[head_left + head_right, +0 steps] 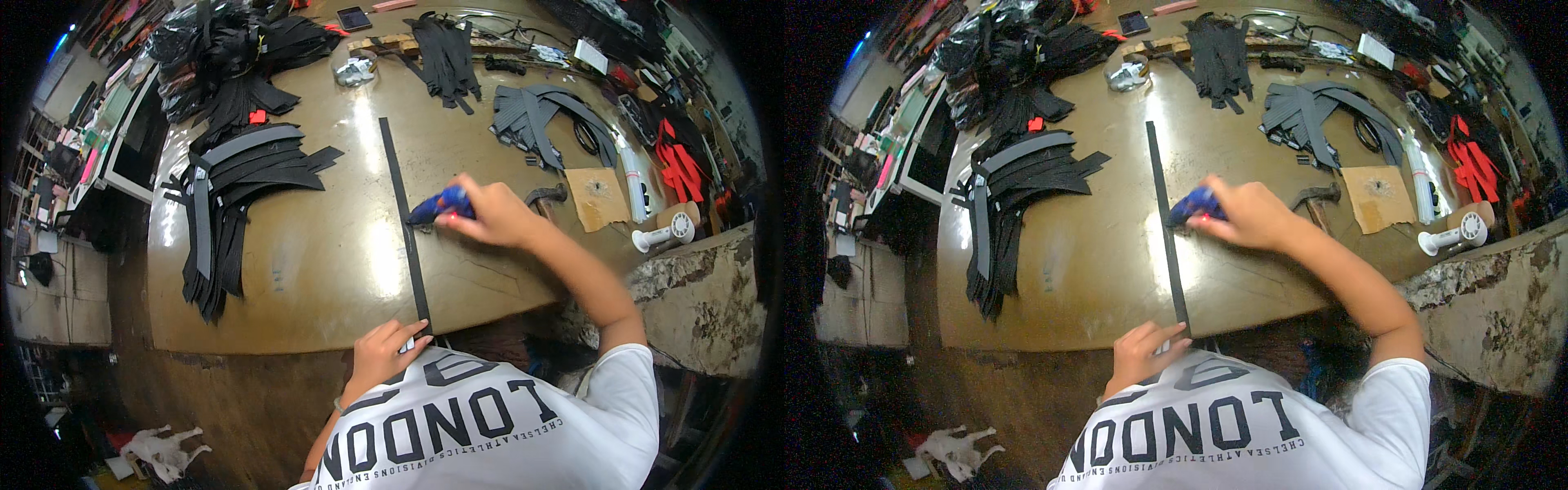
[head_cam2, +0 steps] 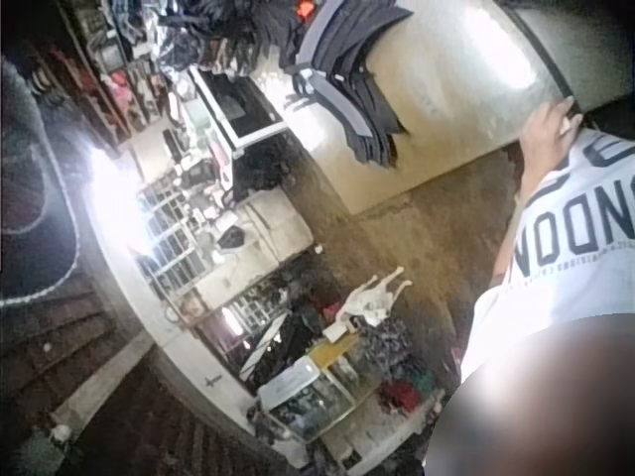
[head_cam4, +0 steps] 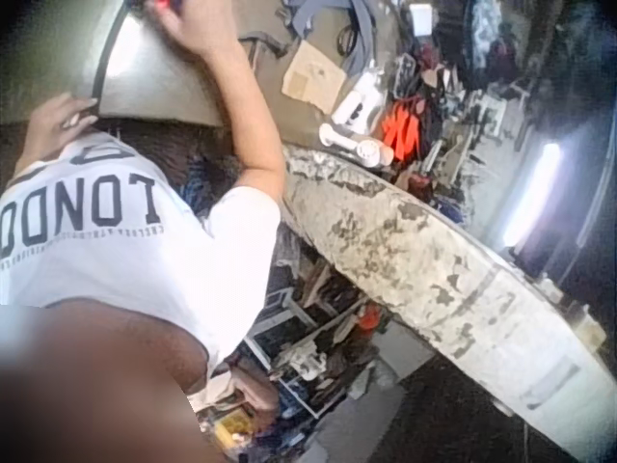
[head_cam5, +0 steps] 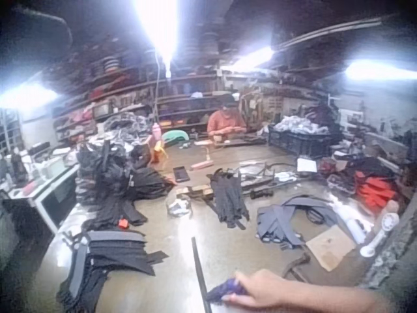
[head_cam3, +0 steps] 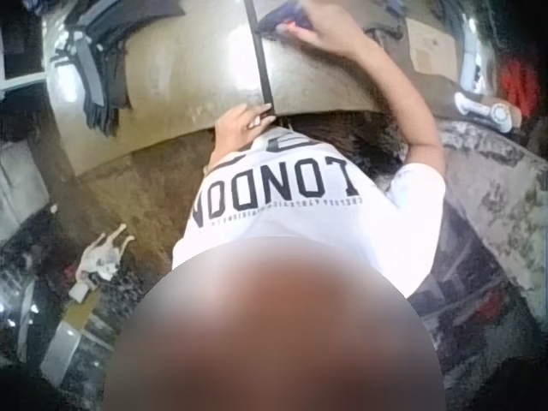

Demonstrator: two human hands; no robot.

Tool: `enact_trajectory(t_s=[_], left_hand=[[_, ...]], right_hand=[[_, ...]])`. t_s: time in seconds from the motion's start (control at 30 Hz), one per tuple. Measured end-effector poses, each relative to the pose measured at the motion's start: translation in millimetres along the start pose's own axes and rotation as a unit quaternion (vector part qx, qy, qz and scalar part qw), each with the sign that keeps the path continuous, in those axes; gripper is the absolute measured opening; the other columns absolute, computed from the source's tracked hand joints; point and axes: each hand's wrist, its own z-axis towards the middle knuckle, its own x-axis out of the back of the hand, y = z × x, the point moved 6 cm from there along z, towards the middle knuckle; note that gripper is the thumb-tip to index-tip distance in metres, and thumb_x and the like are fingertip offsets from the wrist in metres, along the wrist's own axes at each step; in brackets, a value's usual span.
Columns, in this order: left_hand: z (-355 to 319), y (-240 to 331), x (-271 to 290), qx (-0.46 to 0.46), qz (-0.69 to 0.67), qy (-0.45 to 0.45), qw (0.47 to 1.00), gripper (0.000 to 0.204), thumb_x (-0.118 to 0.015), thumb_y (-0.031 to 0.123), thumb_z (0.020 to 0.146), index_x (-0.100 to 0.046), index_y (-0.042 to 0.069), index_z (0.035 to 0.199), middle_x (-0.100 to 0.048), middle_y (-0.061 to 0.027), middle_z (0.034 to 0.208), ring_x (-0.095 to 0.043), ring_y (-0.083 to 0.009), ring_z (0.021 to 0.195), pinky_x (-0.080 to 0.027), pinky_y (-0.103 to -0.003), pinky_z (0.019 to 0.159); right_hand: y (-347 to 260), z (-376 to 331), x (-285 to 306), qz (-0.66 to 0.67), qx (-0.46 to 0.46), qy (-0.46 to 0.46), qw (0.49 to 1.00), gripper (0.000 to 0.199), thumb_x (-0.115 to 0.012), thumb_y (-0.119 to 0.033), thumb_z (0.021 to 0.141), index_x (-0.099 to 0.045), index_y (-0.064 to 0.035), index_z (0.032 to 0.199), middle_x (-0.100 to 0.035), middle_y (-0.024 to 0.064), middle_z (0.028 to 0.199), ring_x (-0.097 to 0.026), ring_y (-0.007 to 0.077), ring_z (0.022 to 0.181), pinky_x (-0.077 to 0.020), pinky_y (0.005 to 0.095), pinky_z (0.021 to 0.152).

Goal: The person repeatedly assembles black fabric straps by applying hot glue to small rectangular inserts and attaching them to the straps. They use a hammer to press the inserts into place and set finished straps aside on the table.

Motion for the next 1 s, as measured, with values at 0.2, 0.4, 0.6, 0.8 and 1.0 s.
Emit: enact_trajectory(t_s=[0.2, 0.4, 0.6, 0.8, 1.0], left_hand=[[1, 2, -1, -0.006, 0.01, 0.015, 1.0, 0.03, -0.086, 0.024, 0.069, -0.078, 0.016, 0.097, -0.051, -0.003, 0.063, -0.054, -0.0174, 0.054, -0.044, -0.03, 0.05], [2, -2, -4, 0.026, -0.006, -0.008, 1.0, 0.029, -0.087, 0.024, 0.07, -0.078, 0.016, 0.096, -0.055, -0.0021, 0.063, -0.056, -0.0178, 0.055, -0.046, -0.031, 0.051], [2, -4, -2, 0.062, -0.03, -0.025, 0.997, 0.029, -0.087, 0.024, 0.07, -0.078, 0.014, 0.096, -0.057, -0.0023, 0.064, -0.057, -0.0177, 0.056, -0.047, -0.03, 0.053], [3, -1, -1, 0.047, -0.03, -0.025, 0.998, 0.028, -0.084, 0.027, 0.074, -0.078, 0.016, 0.099, -0.058, -0.0022, 0.067, -0.059, -0.0182, 0.058, -0.048, -0.031, 0.054], [1, -1, 0, 0.044, -0.026, -0.021, 0.998, 0.029, -0.081, 0.032, 0.077, -0.077, 0.018, 0.103, -0.054, -0.0036, 0.067, -0.056, -0.019, 0.055, -0.046, -0.033, 0.051]], right_hand=[[36, -101, 63, -0.128, -0.193, 0.347, 0.909, 0.043, -0.065, -0.032, 0.092, -0.055, -0.0009, 0.12, -0.067, 0.0236, 0.102, -0.067, 0.0394, 0.088, -0.0521, 0.0467, 0.074], [119, -228, 94, -0.13, -0.549, 0.3, 0.769, 0.059, -0.05, -0.05, 0.098, -0.054, 0.0032, 0.122, -0.066, 0.0304, 0.103, -0.064, 0.0459, 0.097, -0.0492, 0.0527, 0.083], [77, -166, 167, -0.048, -0.323, 0.535, 0.779, 0.038, -0.05, -0.033, 0.101, -0.065, -0.0008, 0.114, -0.068, 0.0242, 0.104, -0.065, 0.0407, 0.098, -0.0495, 0.0487, 0.087], [243, 53, 139, -0.289, -0.207, 0.153, 0.922, 0.047, -0.055, -0.001, 0.088, -0.061, -0.0193, 0.13, -0.056, 0.0008, 0.14, -0.05, 0.0325, 0.124, -0.0412, 0.0462, 0.102], [294, 89, 129, -0.402, -0.229, -0.046, 0.885, 0.045, -0.062, -0.001, 0.082, -0.068, -0.022, 0.122, -0.058, 0.0041, 0.133, -0.051, 0.0308, 0.123, -0.0437, 0.0463, 0.1]])
